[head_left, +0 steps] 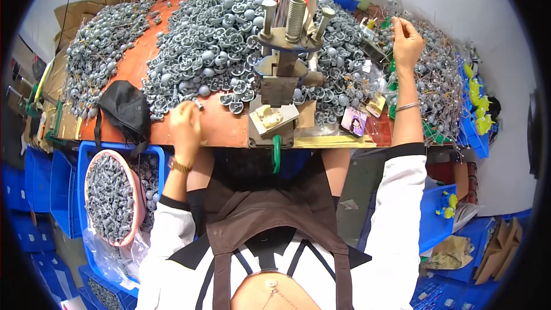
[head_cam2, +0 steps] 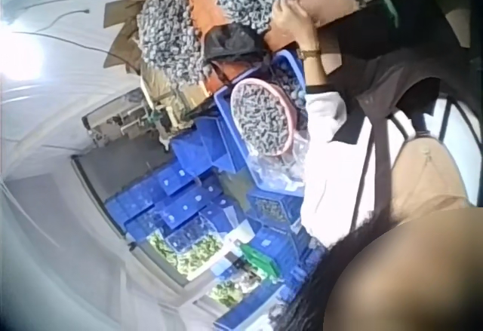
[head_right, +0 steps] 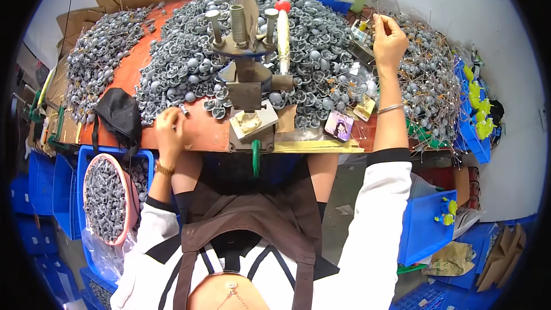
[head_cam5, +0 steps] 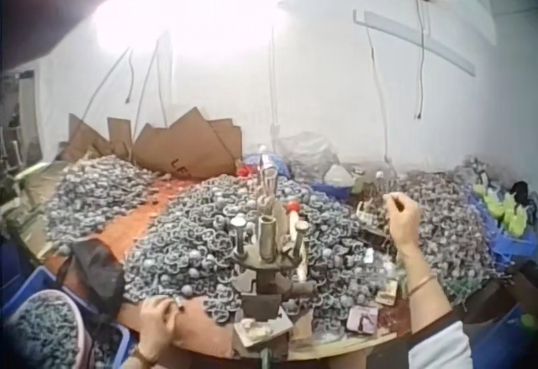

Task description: Assembling small metal components using a manual press machine.

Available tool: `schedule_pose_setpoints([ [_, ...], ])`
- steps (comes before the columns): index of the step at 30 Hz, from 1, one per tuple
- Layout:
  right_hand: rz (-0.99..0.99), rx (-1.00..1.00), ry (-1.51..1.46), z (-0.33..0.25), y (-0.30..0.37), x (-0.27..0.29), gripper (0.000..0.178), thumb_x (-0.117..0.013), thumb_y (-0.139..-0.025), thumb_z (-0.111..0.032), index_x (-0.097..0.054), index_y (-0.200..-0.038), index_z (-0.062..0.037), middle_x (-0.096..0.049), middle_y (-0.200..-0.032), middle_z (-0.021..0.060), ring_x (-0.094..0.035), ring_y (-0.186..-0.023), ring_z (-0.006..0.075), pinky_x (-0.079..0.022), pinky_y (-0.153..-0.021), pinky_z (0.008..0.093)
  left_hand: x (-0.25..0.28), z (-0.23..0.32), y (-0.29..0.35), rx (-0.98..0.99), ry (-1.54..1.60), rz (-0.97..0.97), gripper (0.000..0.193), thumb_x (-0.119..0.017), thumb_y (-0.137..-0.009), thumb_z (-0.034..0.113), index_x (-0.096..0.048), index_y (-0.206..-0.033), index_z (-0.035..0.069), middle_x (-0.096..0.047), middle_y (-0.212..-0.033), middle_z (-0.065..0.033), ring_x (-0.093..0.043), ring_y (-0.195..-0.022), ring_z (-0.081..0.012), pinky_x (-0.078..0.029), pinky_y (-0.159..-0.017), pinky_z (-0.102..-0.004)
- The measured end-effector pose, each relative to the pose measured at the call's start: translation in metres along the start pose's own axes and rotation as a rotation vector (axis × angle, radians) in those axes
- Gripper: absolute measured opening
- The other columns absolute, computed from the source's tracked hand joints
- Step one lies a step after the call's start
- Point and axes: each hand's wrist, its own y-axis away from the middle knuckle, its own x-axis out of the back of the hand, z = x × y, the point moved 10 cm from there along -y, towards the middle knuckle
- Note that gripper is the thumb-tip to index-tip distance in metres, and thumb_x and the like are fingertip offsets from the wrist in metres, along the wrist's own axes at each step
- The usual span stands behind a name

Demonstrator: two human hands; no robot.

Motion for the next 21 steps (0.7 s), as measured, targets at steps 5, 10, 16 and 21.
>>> schedule_pose_setpoints([
  [5, -0.243, -0.258, 0.072, 0.026, 0.005, -0.010, 0.020, -0.063, -0.088, -0.013, -0.063, -0.104, -0.0002, -0.067, -0.069, 0.0055, -0.053, -0.051, 0.0038, -0.039, -0.045, 0.0189, -0.012, -0.038, -0.018, 0.088, -0.419, -0.177, 0.037, -0.074, -0.074, 0.018, -0.062, -0.107, 0.005, -0.061, -0.101, -0.0105, -0.055, -0.096, -0.0291, -0.042, -0.085, -0.0411],
  [10, -0.350, -0.605, -0.627, -0.001, 0.042, -0.011, 0.021, -0.054, -0.092, -0.006, -0.059, -0.111, 0.0016, -0.066, -0.090, 0.0109, -0.056, -0.063, 0.0080, -0.041, -0.049, 0.0181, -0.027, -0.029, -0.021, -0.088, -0.339, -0.185, 0.038, -0.070, -0.078, 0.013, -0.059, -0.113, 0.004, -0.060, -0.100, -0.0122, -0.055, -0.093, -0.0302, -0.043, -0.081, -0.0405],
  [16, -0.611, -0.619, -1.154, -0.123, 0.141, -0.014, 0.026, -0.054, -0.083, 0.002, -0.058, -0.108, 0.0089, -0.063, -0.103, 0.0242, -0.066, -0.083, 0.0244, -0.055, -0.062, 0.0266, -0.052, 0.002, -0.015, 0.361, 0.902, -0.054, 0.036, -0.048, -0.099, 0.021, -0.049, -0.132, 0.007, -0.062, -0.093, -0.0011, -0.055, -0.081, -0.0053, -0.046, -0.067, -0.0197],
  [21, -0.734, -0.786, -0.921, -0.135, 0.221, -0.034, 0.011, -0.055, -0.081, 0.006, -0.065, -0.086, 0.0077, -0.068, -0.078, 0.0202, -0.069, -0.065, 0.0239, -0.055, -0.053, 0.0273, -0.097, 0.073, 0.006, 0.303, 1.310, -0.172, 0.023, -0.059, -0.092, 0.010, -0.061, -0.114, 0.003, -0.062, -0.097, -0.0009, -0.057, -0.088, -0.0083, -0.048, -0.079, -0.0226],
])
